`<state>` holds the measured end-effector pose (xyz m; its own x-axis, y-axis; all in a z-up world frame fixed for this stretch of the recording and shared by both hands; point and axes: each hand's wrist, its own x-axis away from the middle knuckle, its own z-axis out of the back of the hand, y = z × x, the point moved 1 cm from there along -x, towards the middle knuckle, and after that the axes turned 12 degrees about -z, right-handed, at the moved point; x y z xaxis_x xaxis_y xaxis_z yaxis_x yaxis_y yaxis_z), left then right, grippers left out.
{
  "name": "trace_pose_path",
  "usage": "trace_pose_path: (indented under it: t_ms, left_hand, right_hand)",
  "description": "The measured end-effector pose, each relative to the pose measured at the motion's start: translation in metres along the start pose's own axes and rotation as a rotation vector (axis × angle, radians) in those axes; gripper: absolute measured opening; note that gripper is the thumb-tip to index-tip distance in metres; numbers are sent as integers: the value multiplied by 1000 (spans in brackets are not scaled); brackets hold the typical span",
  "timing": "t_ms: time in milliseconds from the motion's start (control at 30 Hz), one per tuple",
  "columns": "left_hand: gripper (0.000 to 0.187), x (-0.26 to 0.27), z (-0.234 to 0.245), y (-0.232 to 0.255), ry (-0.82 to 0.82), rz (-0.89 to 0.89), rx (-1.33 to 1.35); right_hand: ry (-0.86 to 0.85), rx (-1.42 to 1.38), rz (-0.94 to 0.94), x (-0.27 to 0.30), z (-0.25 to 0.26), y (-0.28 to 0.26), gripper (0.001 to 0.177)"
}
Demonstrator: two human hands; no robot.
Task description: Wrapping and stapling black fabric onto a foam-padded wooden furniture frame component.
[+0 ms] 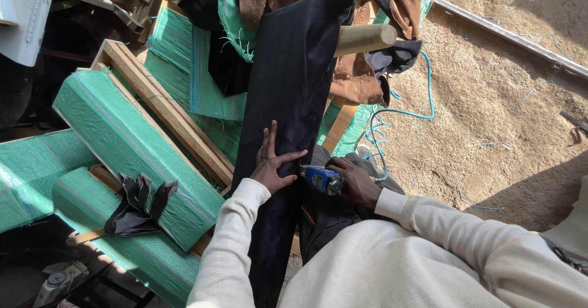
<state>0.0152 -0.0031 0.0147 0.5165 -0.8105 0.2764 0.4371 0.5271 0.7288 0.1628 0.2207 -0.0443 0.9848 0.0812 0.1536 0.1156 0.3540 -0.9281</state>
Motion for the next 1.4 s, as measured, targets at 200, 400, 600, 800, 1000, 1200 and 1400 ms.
trace_pose_path:
  t_ms: [200,400,600,800,1000,1200,1400]
  left_hand:
    - [73,2,-3,2,8,2,-33]
    - [74,2,-5,4,26,10,-38]
    - [75,1,-5,5,30,16,-39]
    - [85,9,-14,8,80,22,-47]
    - [113,38,-45,2,296,243,-22]
    - [117,44,-44,0,273,275,26]
    - [118,41,-47,1,290,281,-46]
  right_hand:
    - [-3,-16,-35,0,-7,0,24]
    - [-26,53,-149,3,-18,10,32]
    - [-36,114,-212,2,-17,-1,36]
    - [-46,126,-157,2,-16,10,36]
    - [-49,169,-115,12,-7,-3,34]
    - [-54,132,-120,14,-13,-8,33]
    - [-61,115,-139,8,-15,-12,32]
